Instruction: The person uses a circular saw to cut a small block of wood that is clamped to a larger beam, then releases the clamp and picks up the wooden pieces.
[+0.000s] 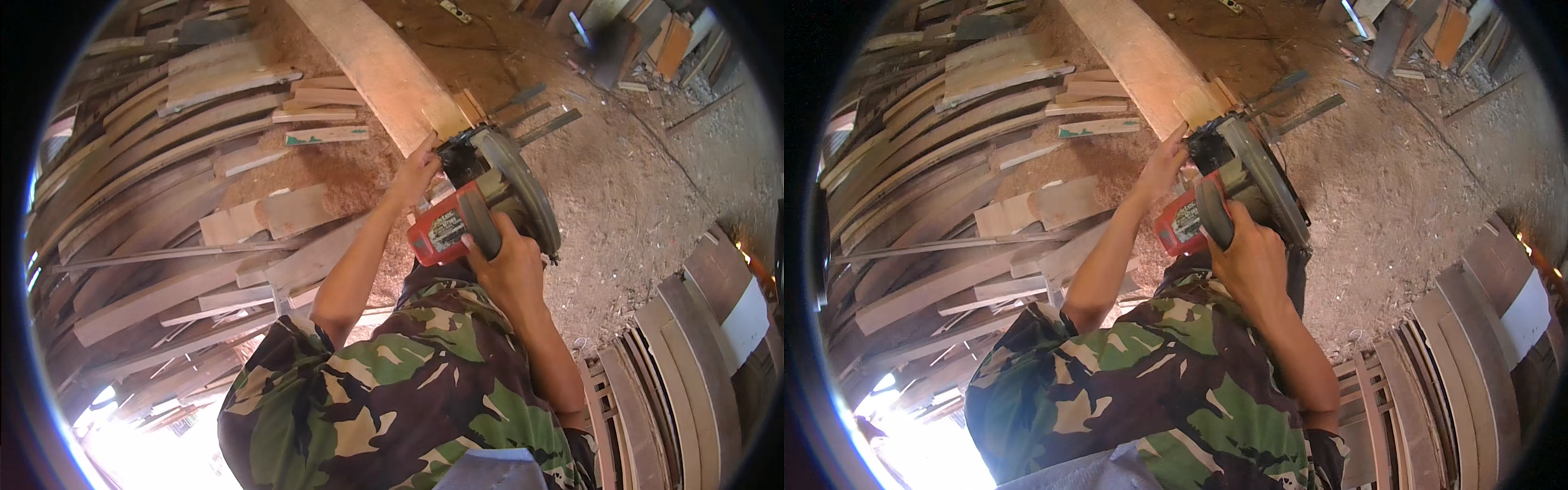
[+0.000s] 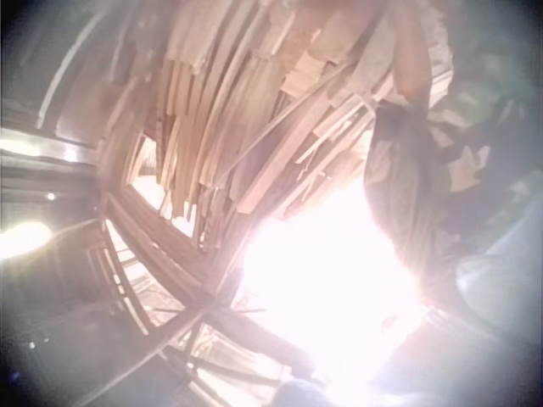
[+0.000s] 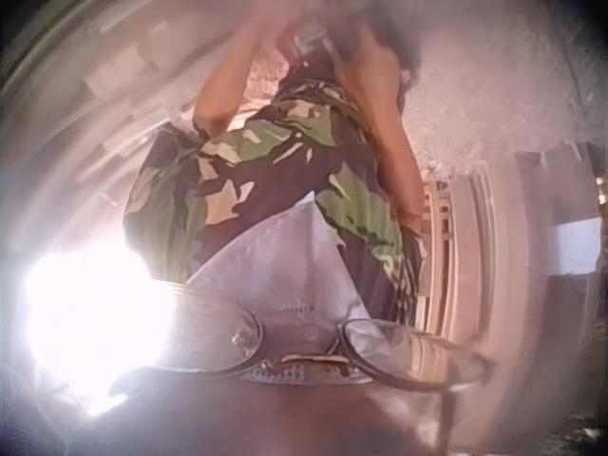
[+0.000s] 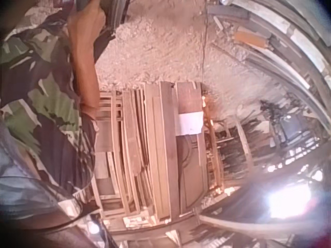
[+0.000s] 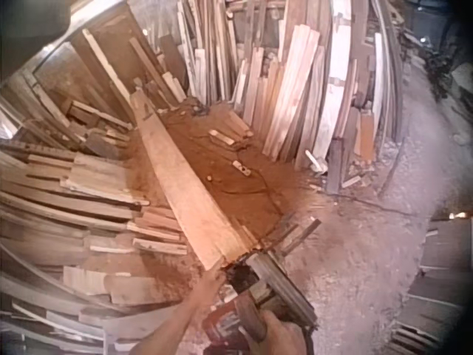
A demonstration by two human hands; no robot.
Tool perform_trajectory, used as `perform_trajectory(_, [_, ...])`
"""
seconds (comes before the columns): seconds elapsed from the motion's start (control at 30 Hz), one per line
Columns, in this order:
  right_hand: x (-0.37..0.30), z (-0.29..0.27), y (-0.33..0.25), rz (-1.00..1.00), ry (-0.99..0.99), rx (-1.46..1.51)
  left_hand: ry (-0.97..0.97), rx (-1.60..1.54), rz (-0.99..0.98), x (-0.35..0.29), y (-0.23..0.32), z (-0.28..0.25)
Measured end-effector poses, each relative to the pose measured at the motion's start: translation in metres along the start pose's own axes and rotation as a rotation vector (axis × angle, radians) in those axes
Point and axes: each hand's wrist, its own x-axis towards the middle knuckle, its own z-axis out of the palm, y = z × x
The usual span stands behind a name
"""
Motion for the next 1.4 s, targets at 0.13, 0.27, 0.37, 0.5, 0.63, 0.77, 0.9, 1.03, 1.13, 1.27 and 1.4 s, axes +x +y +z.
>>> perform_trajectory(0.13, [0.014, -0.004, -0.006, -0.011, -0.019, -0.017, -0.023, -0.021, 0.017, 0.014, -0.011, -0.010])
perform_trajectory(0.27, [0.028, -0.005, -0.002, -0.006, -0.036, -0.034, -0.006, 0.031, 0.022, 0.021, 0.003, -0.012])
perform_trajectory(0.37, [0.032, -0.003, -0.004, 0.057, -0.067, -0.002, 0.001, 0.014, -0.004, 0.026, -0.008, -0.014])
perform_trajectory(0.5, [0.035, 0.006, -0.007, 0.088, -0.010, 0.026, -0.060, 0.064, -0.105, 0.030, 0.007, -0.020])
perform_trajectory(0.63, [0.036, 0.007, -0.003, 0.134, -0.046, 0.042, -0.043, -0.020, -0.076, 0.042, -0.015, -0.018])
perform_trajectory(0.77, [0.040, 0.007, -0.006, 0.133, -0.010, 0.064, -0.090, -0.015, -0.072, 0.044, -0.018, -0.021])
perform_trajectory(0.9, [0.042, 0.003, -0.004, 0.117, -0.022, 0.063, -0.094, -0.104, -0.097, 0.042, -0.014, -0.018])
perform_trajectory(1.03, [0.043, 0.002, -0.004, 0.099, -0.058, 0.083, -0.062, -0.036, -0.031, 0.042, -0.001, -0.024])
perform_trajectory(1.13, [0.048, 0.002, -0.005, 0.097, -0.074, 0.053, -0.095, -0.021, -0.071, 0.047, -0.002, -0.032])
perform_trajectory(1.27, [0.050, 0.003, -0.003, 0.066, -0.081, 0.064, -0.110, -0.116, -0.127, 0.053, -0.002, -0.037])
perform_trajectory(1.4, [0.056, 0.003, -0.002, 0.046, -0.041, 0.077, -0.104, -0.165, -0.091, 0.056, 0.004, -0.038])
